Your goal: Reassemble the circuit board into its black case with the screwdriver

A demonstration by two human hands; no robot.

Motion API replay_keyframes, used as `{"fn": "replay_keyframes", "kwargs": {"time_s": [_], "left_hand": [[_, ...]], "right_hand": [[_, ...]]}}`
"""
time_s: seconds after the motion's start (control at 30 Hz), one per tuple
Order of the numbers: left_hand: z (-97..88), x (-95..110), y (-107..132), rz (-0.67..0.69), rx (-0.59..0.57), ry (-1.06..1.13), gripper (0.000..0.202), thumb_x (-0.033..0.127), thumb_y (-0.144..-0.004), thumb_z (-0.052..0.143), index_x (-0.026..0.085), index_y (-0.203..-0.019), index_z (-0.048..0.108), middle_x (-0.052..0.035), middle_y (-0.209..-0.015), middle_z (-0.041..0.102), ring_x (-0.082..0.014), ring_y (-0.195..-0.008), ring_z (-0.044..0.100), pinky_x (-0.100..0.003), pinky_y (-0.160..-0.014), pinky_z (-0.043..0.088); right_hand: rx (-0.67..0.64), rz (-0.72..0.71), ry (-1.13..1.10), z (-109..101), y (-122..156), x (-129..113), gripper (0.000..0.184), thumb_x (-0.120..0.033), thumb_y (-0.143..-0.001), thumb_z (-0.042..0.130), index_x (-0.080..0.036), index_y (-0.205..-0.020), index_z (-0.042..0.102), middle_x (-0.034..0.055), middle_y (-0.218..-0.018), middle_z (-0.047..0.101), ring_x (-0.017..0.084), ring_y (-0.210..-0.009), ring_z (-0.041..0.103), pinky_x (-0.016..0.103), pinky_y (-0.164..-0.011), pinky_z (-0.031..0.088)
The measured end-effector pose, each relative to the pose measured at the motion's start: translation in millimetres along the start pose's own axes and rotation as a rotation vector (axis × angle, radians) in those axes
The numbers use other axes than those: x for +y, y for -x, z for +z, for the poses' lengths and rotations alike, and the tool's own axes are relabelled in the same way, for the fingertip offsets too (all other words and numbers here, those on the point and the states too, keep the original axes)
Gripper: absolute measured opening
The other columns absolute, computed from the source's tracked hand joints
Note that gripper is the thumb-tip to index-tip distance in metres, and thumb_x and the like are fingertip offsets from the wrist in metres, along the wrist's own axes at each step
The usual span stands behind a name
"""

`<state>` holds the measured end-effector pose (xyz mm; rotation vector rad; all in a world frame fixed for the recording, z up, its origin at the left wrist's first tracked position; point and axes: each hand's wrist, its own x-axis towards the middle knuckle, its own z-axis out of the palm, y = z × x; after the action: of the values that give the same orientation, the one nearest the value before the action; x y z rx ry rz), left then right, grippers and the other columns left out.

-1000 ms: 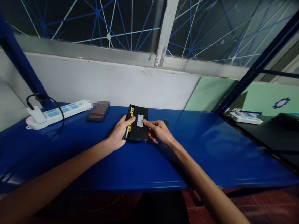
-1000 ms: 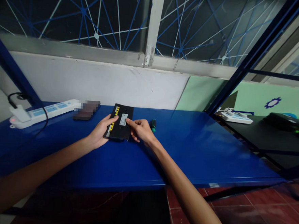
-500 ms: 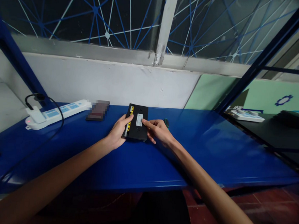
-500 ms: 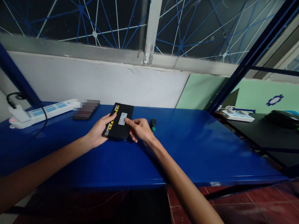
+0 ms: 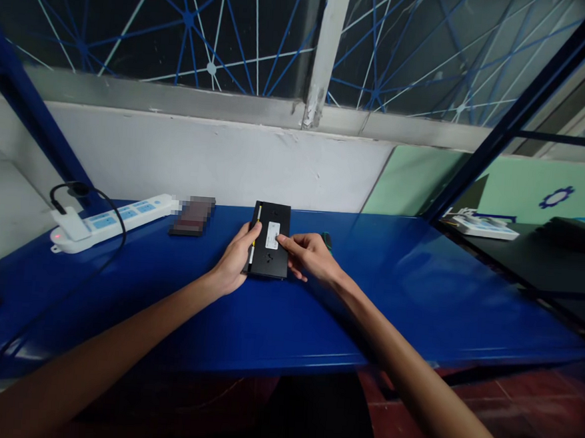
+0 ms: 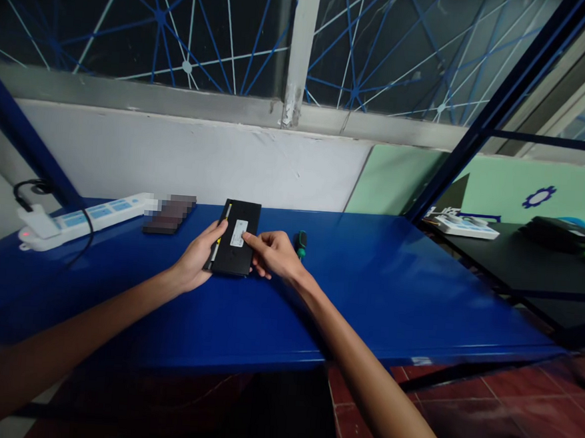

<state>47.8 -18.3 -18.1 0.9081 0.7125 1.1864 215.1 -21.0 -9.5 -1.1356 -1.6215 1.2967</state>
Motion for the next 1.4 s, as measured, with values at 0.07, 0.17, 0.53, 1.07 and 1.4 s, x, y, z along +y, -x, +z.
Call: {"fn": "replay_keyframes", "kwargs": {"time_s": [0.07, 0.17, 0.53, 1.07, 1.4], "left_hand": [[0.5, 0, 1, -0.003, -0.016, -0.001, 0.026, 0.032, -0.093, 0.052, 0.018, -0.114, 0.055, -0.0082, -0.09, 0.069, -0.021, -0.077, 0.069, -0.037, -0.073, 0.057], [-0.8, 0, 0, -0.002, -0.022, -0.001, 0.029, 0.034, -0.092, 0.054, 0.018, -0.117, 0.054, -0.0085, -0.091, 0.069, -0.0217, -0.077, 0.069, -0.039, -0.073, 0.057], [-3.3, 1, -1, 0.093, -0.014, -0.057, 0.034, 0.037, -0.088, 0.062, 0.019, -0.116, 0.057, -0.0088, -0.096, 0.069, -0.0236, -0.084, 0.068, -0.035, -0.074, 0.055], [-2.9, 6, 3, -0.004, -0.033, -0.112, 0.036, 0.043, -0.089, 0.057, 0.026, -0.121, 0.052, -0.009, -0.1, 0.067, -0.0252, -0.077, 0.069, -0.037, -0.057, 0.059], [-7.4, 10, 3, -0.083, -0.16, -0.035, 0.038, 0.041, -0.09, 0.047, 0.025, -0.124, 0.049, -0.0105, -0.096, 0.067, -0.0274, -0.068, 0.069, -0.038, -0.042, 0.058]], "right_hand": [[0.0, -0.003, 0.01, 0, 1, -1, 0.048, -0.057, -0.084, 0.056, -0.019, -0.055, 0.049, -0.0022, -0.037, 0.05, 0.007, -0.027, 0.041, 0.02, -0.029, 0.029], [-0.013, -0.002, 0.022, -1, 1, -2, 0.048, -0.056, -0.084, 0.056, -0.019, -0.055, 0.048, -0.0023, -0.037, 0.05, 0.007, -0.028, 0.041, 0.02, -0.029, 0.029], [-0.076, -0.004, 0.007, -4, 1, -5, 0.044, -0.054, -0.085, 0.056, -0.02, -0.058, 0.05, -0.0028, -0.039, 0.051, 0.007, -0.029, 0.039, 0.021, -0.031, 0.029], [0.003, -0.029, 0.004, 1, 2, -6, 0.044, -0.054, -0.083, 0.059, -0.02, -0.059, 0.048, -0.0037, -0.039, 0.049, 0.007, -0.03, 0.042, 0.021, -0.031, 0.031], [0.044, -0.028, 0.051, 1, 4, -10, 0.044, -0.054, -0.082, 0.06, -0.02, -0.057, 0.046, -0.0035, -0.038, 0.048, 0.008, -0.029, 0.042, 0.022, -0.03, 0.03]]}}
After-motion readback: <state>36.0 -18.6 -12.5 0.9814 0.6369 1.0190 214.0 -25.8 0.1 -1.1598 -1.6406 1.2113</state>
